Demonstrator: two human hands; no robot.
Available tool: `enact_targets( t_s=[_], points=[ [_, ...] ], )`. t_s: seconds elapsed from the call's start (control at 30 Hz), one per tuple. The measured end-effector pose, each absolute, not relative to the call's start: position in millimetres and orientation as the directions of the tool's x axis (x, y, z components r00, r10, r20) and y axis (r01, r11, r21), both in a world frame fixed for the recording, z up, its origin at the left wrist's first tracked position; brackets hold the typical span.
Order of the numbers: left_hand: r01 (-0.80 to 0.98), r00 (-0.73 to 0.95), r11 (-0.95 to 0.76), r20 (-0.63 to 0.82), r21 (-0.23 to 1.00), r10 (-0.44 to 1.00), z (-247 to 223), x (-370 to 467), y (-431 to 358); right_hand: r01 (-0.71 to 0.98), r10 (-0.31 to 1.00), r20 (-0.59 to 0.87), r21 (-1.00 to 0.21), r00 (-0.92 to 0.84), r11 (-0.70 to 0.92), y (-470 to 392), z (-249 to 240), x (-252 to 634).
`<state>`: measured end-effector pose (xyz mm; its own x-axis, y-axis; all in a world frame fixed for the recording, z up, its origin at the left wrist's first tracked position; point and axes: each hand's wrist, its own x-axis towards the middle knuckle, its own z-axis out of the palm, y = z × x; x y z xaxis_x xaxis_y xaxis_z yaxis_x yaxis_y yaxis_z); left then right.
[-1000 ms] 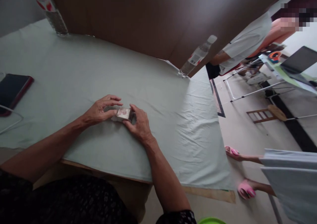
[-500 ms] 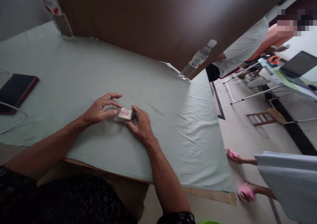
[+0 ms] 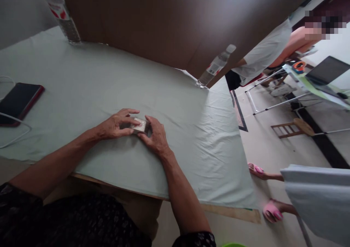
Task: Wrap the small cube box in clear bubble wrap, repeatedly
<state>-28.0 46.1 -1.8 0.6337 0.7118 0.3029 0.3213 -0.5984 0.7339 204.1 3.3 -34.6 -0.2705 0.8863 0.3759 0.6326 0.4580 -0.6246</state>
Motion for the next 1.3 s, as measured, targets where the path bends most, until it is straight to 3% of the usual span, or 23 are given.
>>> enact_targets(
  t_s=[0.2, 0.43, 0.83, 1.07, 1.3],
  points=[
    [0.312, 0.566, -0.534, 0.298, 0.786, 0.769, -1.9, -31.0, 49.5, 0.65, 0.89, 0.384, -0.616, -0.245, 0.444, 2.1, -29.9, 207.4],
    [0.484, 0.578, -0.472, 0.135, 0.737, 0.805, -5.8, -22.5, 46.5, 0.641, 0.829, 0.515, -0.565, -0.218, 0.519, -1.0, -17.4, 204.8],
    [0.348, 0.635, -0.684, 0.376, 0.642, 0.675, -20.6, -15.4, 39.1, 0.804, 0.704, 0.565, -0.115, -0.43, 0.583, -5.4, 8.0, 190.6],
    [0.308, 0.624, -0.657, 0.375, 0.688, 0.685, -18.2, -9.1, 37.5, 0.837, 0.804, 0.523, -0.275, -0.283, 0.474, 17.4, 21.3, 189.6],
    [0.207, 0.578, -0.518, 0.324, 0.83, 0.749, -7.5, -9.1, 36.1, 0.857, 0.825, 0.506, -0.279, -0.253, 0.433, 79.1, 52.7, 198.5]
  ],
)
